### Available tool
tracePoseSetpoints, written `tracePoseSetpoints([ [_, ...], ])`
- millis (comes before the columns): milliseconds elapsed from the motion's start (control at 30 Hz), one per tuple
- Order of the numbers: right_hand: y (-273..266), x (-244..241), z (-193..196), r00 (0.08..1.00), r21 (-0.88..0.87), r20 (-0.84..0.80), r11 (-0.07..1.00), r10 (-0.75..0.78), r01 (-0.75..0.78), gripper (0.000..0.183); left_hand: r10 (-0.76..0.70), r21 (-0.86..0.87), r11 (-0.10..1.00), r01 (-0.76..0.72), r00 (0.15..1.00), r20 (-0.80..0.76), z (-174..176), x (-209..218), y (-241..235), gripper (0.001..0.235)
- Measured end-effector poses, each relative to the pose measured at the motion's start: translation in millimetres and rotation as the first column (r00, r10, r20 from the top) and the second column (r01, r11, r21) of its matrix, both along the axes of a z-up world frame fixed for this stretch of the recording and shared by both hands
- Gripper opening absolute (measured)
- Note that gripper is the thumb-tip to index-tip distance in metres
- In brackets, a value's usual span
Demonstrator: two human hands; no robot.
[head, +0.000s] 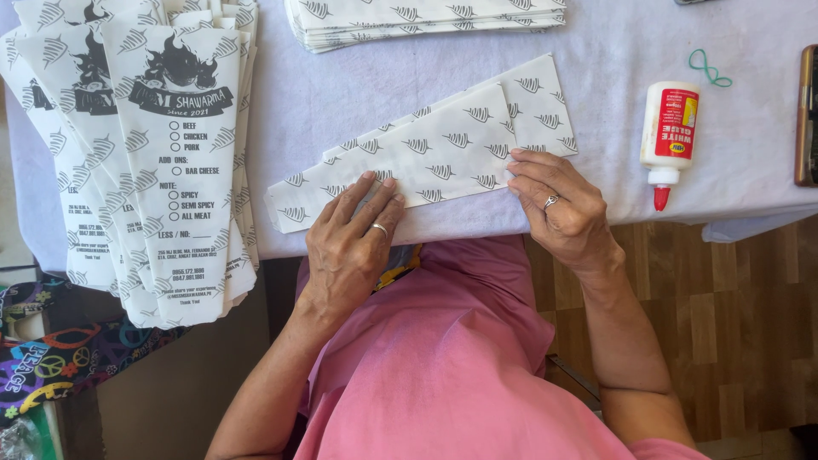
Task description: Applying glue to the edges of paper wrappers and folding them to assemble packaging
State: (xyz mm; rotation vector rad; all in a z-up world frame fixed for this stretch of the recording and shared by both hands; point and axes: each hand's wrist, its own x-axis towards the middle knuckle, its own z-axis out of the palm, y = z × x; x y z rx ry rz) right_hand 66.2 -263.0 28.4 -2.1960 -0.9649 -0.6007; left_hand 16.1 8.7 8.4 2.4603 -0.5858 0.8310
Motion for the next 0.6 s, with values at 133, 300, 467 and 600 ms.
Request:
tracePoseSetpoints([
  [133, 2.0, -1.4, 2.3, 1.000, 0.002, 0.006, 1.000, -0.004, 0.004, 0.006, 0.010, -0.004, 1.000, -0.010, 1.000, -0.002, -1.3, -1.4, -0.2, 0.012],
  [300, 3.5, -6.6, 8.6, 0.997, -0.126, 0.067, 0.991, -0.039, 0.047, 0.009, -0.003, 0.034, 0.999, 0.005, 0.998, -0.066, -11.2, -2.2, 2.4, 0.015],
  [467, 39.4, -27.8, 4.2, 0.999, -0.281, 0.038, 0.960, 0.000, 0.011, 0.054, -0.029, 0.103, 0.994, 0.045, 0.987, -0.155, 10.1, -5.9, 0.9, 0.026],
  [600, 27.7, -37.4, 1.1, 0.997, -0.393, 0.045, 0.917, -0.061, 0.074, 0.068, -0.030, 0.132, 0.990, 0.053, 0.986, -0.166, 2.8, -6.9, 3.0, 0.031],
])
